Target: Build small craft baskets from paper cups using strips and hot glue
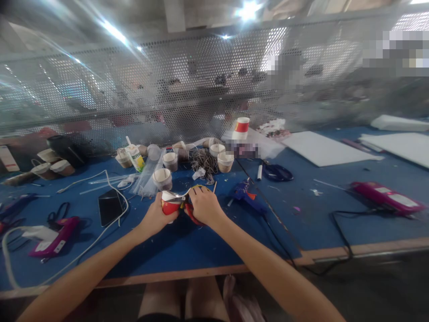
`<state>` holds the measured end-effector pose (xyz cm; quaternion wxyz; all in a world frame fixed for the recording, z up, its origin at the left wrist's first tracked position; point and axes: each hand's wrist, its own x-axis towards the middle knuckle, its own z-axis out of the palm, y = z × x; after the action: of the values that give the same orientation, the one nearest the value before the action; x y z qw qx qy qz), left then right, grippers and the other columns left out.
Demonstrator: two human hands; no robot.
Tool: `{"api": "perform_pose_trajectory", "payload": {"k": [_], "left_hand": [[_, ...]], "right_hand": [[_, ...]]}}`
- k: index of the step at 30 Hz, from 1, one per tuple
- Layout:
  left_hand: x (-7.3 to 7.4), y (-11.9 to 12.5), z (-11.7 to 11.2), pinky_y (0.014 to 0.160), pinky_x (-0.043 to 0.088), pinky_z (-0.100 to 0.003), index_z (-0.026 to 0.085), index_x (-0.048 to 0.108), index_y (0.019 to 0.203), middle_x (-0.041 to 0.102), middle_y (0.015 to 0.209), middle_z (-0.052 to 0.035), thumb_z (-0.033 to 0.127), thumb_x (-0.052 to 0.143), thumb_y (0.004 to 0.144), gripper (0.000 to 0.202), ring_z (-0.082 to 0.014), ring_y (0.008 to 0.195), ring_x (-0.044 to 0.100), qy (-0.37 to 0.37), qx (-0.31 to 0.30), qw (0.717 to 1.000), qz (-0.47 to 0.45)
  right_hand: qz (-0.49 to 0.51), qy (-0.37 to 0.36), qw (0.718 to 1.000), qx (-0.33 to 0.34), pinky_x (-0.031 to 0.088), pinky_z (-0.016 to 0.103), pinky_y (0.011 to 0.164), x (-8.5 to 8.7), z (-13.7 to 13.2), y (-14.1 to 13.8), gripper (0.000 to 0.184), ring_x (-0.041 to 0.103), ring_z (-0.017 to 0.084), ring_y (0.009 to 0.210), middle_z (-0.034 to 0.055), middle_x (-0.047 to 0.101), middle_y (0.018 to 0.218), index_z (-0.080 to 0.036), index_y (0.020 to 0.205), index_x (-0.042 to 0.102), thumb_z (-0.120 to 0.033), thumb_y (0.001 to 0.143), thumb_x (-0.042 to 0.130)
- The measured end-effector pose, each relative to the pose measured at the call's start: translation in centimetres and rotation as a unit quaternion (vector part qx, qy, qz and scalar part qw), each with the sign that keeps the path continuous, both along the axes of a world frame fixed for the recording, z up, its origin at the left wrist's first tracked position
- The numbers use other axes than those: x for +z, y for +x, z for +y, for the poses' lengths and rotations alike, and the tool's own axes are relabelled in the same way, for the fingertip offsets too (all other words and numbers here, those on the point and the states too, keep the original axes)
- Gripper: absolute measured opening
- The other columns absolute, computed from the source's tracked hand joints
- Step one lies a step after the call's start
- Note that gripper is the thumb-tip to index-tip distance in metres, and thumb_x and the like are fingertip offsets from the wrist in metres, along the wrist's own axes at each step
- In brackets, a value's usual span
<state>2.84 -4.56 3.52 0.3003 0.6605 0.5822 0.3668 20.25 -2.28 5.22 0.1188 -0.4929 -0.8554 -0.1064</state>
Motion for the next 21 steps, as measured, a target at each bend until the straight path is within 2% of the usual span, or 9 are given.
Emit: {"api": "perform_pose_trajectory", "payload": {"k": [5, 10, 16, 19, 21], "left_hand": [[-0.16, 0.02, 0.01, 0.067, 0.047, -0.03, 0.018, 0.039, 0.099, 0.063, 0.087, -0.006, 0.027, 0.065, 0.06, 0.048, -0.0194, 0.075, 0.062, 0.0, -0.004, 1.0, 0.0], [0.12, 0.1, -0.01, 0.069, 0.047, -0.031, 0.017, 0.039, 0.1, 0.062, 0.088, -0.0063, 0.026, 0.066, 0.059, 0.05, -0.0203, 0.078, 0.061, -0.009, -0.007, 1.0, 0.006], [0.07, 0.19, -0.07, 0.069, 0.046, -0.031, 0.018, 0.04, 0.099, 0.063, 0.087, -0.005, 0.026, 0.066, 0.059, 0.049, -0.0198, 0.076, 0.061, -0.003, -0.004, 1.0, -0.001], [-0.02, 0.24, -0.11, 0.07, 0.046, -0.031, 0.018, 0.04, 0.1, 0.063, 0.088, -0.0059, 0.026, 0.067, 0.059, 0.05, -0.0201, 0.077, 0.061, -0.002, -0.001, 1.0, -0.004], [-0.01, 0.28, -0.15, 0.07, 0.046, -0.032, 0.018, 0.04, 0.1, 0.063, 0.089, -0.0064, 0.027, 0.067, 0.059, 0.051, -0.021, 0.079, 0.061, -0.001, 0.005, 1.0, -0.002]], "right_hand": [[-0.012, -0.017, 1.0, -0.015, 0.04, 0.028, 0.072, 0.19, -0.15, -0.01, 0.026, 0.056, 0.023, 0.089, 0.0126, 0.064, 0.097, -0.011, 0.097, 0.058, -0.027, 0.08, 0.047], [-0.018, -0.028, 0.999, -0.027, 0.04, 0.026, 0.069, 0.29, 0.01, 0.31, 0.024, 0.058, 0.022, 0.09, 0.0099, 0.066, 0.094, -0.013, 0.097, 0.059, -0.018, 0.078, 0.047], [-0.024, -0.037, 0.999, -0.031, 0.04, 0.026, 0.065, -0.03, 0.21, 0.4, 0.023, 0.059, 0.021, 0.088, 0.0111, 0.066, 0.092, -0.013, 0.096, 0.06, -0.019, 0.08, 0.045], [-0.037, -0.015, 0.999, -0.016, 0.04, 0.026, 0.068, -0.1, 0.13, 0.36, 0.025, 0.057, 0.022, 0.088, 0.0119, 0.065, 0.095, -0.012, 0.098, 0.059, -0.017, 0.08, 0.044], [-0.042, 0.005, 0.999, -0.008, 0.039, 0.028, 0.071, -0.02, -0.05, 0.3, 0.028, 0.056, 0.023, 0.087, 0.0133, 0.064, 0.096, -0.01, 0.101, 0.059, -0.021, 0.08, 0.044]]}}
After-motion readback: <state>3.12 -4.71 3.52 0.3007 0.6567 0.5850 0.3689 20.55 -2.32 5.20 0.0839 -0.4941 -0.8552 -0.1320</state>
